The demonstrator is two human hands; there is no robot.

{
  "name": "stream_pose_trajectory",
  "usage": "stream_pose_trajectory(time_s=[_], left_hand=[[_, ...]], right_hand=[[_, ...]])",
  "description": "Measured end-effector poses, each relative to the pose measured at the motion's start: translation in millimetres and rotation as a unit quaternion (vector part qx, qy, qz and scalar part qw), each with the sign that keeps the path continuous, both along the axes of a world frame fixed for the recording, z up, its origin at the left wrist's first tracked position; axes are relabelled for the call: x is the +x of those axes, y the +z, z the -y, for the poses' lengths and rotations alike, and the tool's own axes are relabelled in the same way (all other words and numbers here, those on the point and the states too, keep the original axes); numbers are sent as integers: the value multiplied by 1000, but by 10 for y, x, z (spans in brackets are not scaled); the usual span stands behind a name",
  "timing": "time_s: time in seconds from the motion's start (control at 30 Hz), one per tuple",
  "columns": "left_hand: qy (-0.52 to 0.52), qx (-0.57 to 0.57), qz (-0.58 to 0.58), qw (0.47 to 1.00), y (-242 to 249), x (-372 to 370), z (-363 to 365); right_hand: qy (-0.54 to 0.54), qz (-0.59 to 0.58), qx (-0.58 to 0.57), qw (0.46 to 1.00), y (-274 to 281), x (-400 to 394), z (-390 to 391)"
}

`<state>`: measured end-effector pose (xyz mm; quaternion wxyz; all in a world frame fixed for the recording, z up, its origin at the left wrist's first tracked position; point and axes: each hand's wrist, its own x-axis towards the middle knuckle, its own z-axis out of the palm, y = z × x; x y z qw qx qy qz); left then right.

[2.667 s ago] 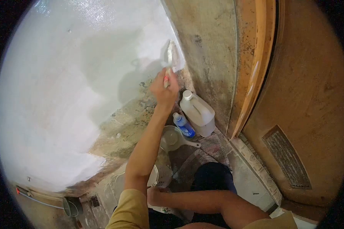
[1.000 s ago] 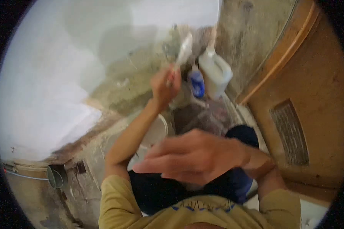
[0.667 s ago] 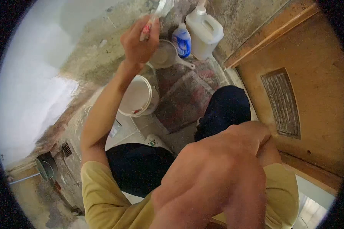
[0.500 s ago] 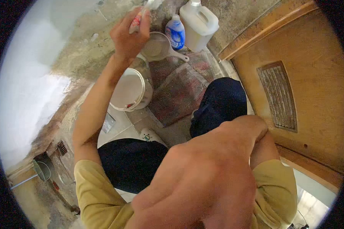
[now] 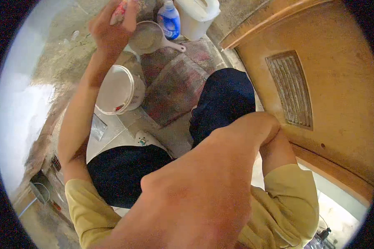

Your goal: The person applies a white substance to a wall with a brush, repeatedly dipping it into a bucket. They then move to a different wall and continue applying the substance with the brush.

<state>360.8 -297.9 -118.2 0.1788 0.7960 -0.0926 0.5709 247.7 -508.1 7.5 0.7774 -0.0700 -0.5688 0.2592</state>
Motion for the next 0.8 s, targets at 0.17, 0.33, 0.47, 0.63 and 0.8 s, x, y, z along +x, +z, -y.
stream_pose_trajectory(time_s=[0.17,0.33,0.47,0.63,0.8], left_hand=[[27,-40,-41,998,-14,49,61],[13,-48,1,999,-32,163,17],[21,-25,-54,998,65,39,161],[-120,-126,12,985,-61,202,179],[-94,-63,40,993,-84,185,109]], right_hand=[[1,29,-33,999,30,127,48],[25,78,-73,994,46,249,161],[40,72,-80,993,51,271,253],[25,50,-71,996,36,226,193],[17,40,-66,997,33,167,132]])
